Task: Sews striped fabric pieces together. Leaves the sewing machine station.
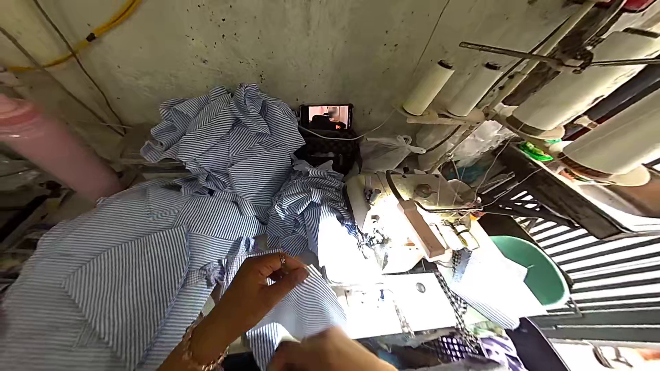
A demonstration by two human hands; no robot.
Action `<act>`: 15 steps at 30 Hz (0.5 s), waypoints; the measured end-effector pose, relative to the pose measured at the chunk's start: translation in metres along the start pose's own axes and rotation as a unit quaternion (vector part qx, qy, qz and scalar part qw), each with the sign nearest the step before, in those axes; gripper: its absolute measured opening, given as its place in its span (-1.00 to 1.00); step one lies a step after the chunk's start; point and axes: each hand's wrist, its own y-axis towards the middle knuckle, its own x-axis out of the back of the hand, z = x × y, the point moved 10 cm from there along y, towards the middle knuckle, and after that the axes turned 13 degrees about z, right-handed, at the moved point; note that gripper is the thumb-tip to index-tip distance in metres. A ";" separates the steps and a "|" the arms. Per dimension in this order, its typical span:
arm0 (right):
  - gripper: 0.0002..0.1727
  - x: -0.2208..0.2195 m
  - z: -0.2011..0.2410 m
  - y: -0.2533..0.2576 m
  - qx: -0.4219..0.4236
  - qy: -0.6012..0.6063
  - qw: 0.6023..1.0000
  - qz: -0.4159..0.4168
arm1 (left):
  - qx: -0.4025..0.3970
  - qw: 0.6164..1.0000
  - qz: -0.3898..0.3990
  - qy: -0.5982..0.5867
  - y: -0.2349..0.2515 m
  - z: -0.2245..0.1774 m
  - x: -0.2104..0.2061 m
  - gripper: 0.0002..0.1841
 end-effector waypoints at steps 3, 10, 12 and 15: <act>-0.84 0.044 -0.035 -0.019 -0.076 -0.122 0.956 -0.255 | -0.002 1.000 0.005 -0.004 -0.002 0.000 -0.007 -0.83; -0.81 0.066 -0.056 -0.048 -0.072 -0.087 0.902 -0.417 | -0.017 1.000 0.006 0.013 -0.006 -0.003 -0.005 -0.82; -0.81 0.068 -0.060 -0.049 -0.080 -0.067 0.901 -0.421 | -0.016 1.000 0.011 0.024 -0.007 -0.004 -0.006 -0.79; -0.80 0.069 -0.065 -0.047 -0.089 -0.048 0.903 -0.418 | -0.015 0.999 0.014 0.032 -0.008 -0.004 -0.006 -0.79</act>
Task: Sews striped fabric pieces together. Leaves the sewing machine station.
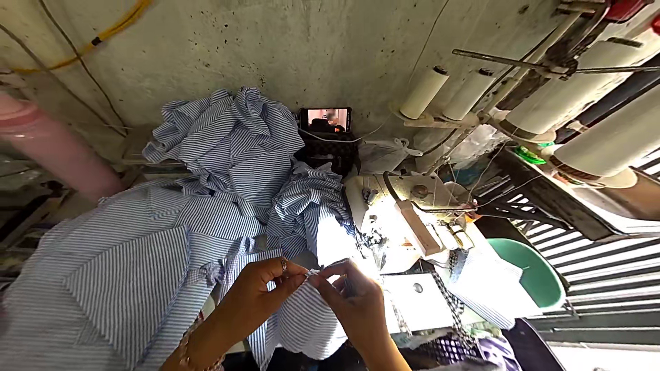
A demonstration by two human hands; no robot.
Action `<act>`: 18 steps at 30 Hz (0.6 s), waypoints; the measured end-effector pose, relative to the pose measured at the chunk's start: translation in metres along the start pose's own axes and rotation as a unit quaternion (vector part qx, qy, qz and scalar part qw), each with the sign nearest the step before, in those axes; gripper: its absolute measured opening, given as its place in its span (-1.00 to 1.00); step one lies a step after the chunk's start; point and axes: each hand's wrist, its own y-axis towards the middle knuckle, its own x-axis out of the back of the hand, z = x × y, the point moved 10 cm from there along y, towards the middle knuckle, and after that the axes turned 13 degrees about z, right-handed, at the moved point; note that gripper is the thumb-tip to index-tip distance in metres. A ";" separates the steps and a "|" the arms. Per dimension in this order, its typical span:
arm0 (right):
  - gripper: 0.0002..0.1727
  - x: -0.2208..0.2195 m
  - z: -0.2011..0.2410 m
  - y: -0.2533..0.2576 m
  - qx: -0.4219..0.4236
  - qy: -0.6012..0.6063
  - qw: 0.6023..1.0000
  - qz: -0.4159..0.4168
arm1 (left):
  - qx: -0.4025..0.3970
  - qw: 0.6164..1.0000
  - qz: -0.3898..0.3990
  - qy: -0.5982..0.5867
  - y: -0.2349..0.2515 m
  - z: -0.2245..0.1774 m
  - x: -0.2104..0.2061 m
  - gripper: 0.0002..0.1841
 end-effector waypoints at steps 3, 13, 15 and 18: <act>-0.75 -0.003 -0.002 0.003 -0.001 0.030 0.999 0.021 | -0.008 1.000 0.000 0.018 -0.001 -0.001 0.000 -0.75; -0.78 -0.013 -0.010 -0.003 -0.043 0.061 0.995 0.062 | -0.009 0.977 -0.088 0.192 -0.003 -0.013 0.023 -0.74; -0.76 -0.021 -0.027 -0.019 -0.066 0.129 0.986 0.079 | 0.002 0.969 -0.101 0.224 0.002 -0.014 0.036 -0.72; -0.72 -0.031 -0.057 -0.043 -0.145 0.210 0.963 0.086 | 0.034 0.963 -0.099 0.250 0.013 -0.004 0.043 -0.71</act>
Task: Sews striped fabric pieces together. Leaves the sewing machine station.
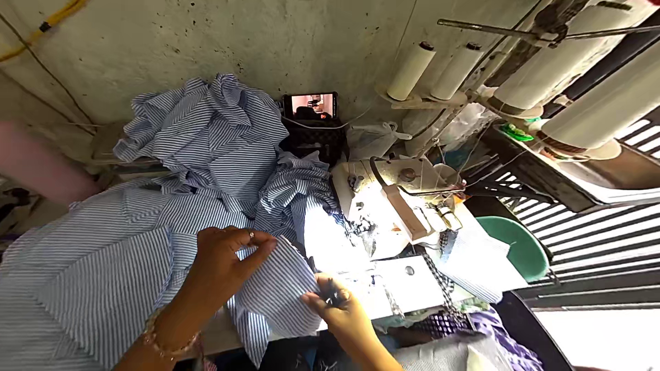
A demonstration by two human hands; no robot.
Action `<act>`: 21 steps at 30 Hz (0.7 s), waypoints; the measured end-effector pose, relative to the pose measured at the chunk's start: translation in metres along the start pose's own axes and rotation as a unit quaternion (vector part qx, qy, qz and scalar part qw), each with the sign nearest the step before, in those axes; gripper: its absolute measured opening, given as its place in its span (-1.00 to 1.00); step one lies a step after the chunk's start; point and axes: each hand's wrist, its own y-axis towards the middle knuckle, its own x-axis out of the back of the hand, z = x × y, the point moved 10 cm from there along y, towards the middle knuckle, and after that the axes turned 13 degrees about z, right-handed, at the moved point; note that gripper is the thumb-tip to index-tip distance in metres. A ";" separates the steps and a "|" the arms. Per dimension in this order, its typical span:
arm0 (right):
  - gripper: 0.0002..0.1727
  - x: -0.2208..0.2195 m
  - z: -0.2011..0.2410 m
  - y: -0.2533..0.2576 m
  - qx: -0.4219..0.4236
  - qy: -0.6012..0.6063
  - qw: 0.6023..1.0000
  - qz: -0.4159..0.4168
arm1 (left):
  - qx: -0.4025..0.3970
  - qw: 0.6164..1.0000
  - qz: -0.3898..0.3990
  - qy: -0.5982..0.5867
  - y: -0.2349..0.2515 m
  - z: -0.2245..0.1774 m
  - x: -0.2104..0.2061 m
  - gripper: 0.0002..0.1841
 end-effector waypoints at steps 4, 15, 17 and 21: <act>-0.70 0.005 -0.021 -0.006 -0.061 0.044 0.997 -0.013 | 0.014 0.999 0.012 0.031 0.012 -0.002 -0.011 -0.70; -0.80 0.035 -0.036 -0.033 -0.033 0.083 0.993 -0.078 | -0.045 0.987 0.001 0.154 0.038 -0.054 -0.069 -0.67; -0.81 0.038 -0.054 -0.050 -0.047 0.119 0.987 -0.098 | -0.062 0.976 0.008 0.210 0.040 -0.069 -0.096 -0.77; -0.84 0.041 -0.085 -0.078 -0.124 0.183 0.968 -0.121 | -0.076 0.961 -0.021 0.266 0.035 -0.074 -0.144 -0.85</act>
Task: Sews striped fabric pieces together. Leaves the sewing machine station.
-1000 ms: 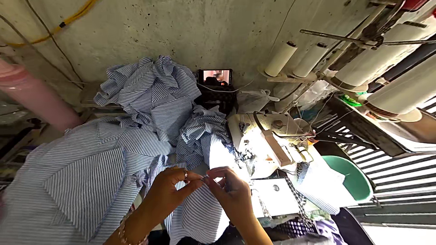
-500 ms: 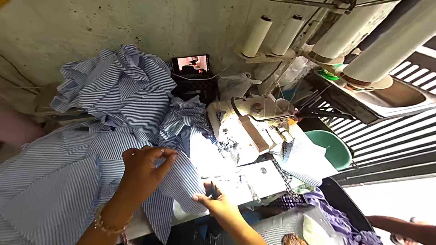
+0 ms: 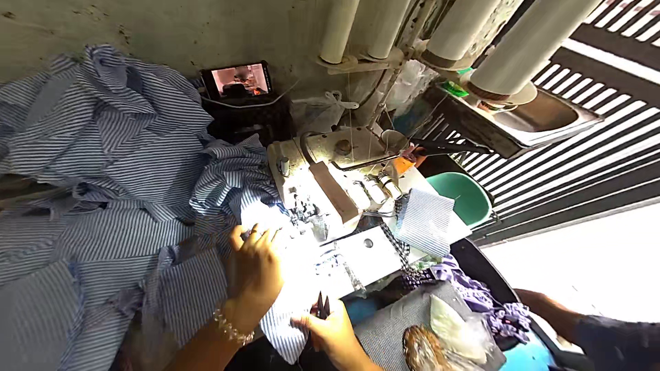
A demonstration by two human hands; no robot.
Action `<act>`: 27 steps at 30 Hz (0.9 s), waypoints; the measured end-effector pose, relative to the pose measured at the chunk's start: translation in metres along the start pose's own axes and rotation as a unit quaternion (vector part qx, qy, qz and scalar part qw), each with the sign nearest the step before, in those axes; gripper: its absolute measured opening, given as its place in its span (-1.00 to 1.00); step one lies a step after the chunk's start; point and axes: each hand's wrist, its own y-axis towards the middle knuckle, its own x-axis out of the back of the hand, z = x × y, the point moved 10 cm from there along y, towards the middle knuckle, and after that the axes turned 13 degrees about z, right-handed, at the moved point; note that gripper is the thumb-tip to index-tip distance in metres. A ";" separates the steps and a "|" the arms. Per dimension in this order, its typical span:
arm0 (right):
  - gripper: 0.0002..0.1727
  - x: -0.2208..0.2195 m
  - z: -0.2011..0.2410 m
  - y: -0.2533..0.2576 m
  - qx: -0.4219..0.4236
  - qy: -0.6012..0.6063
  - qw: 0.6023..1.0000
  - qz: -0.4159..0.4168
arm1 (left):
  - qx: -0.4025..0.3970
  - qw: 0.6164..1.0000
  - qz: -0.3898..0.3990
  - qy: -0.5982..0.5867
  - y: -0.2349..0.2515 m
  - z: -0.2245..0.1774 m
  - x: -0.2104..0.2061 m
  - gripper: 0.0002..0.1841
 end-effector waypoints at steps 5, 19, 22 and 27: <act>-0.86 0.000 0.002 -0.004 -0.007 0.018 1.000 0.016 | -0.049 0.999 0.003 0.023 -0.011 -0.008 0.003 -0.76; -0.79 0.012 0.019 0.014 0.028 0.029 0.999 -0.030 | 0.034 0.998 0.006 -0.043 0.019 0.024 -0.006 -0.88; -0.81 0.017 0.034 0.023 0.056 0.013 0.997 -0.049 | 0.030 0.999 -0.015 -0.008 0.005 0.019 0.007 -0.68; -0.80 0.022 0.053 0.040 0.110 -0.017 0.992 -0.062 | 0.078 0.971 0.104 -0.199 -0.073 0.017 0.003 -0.61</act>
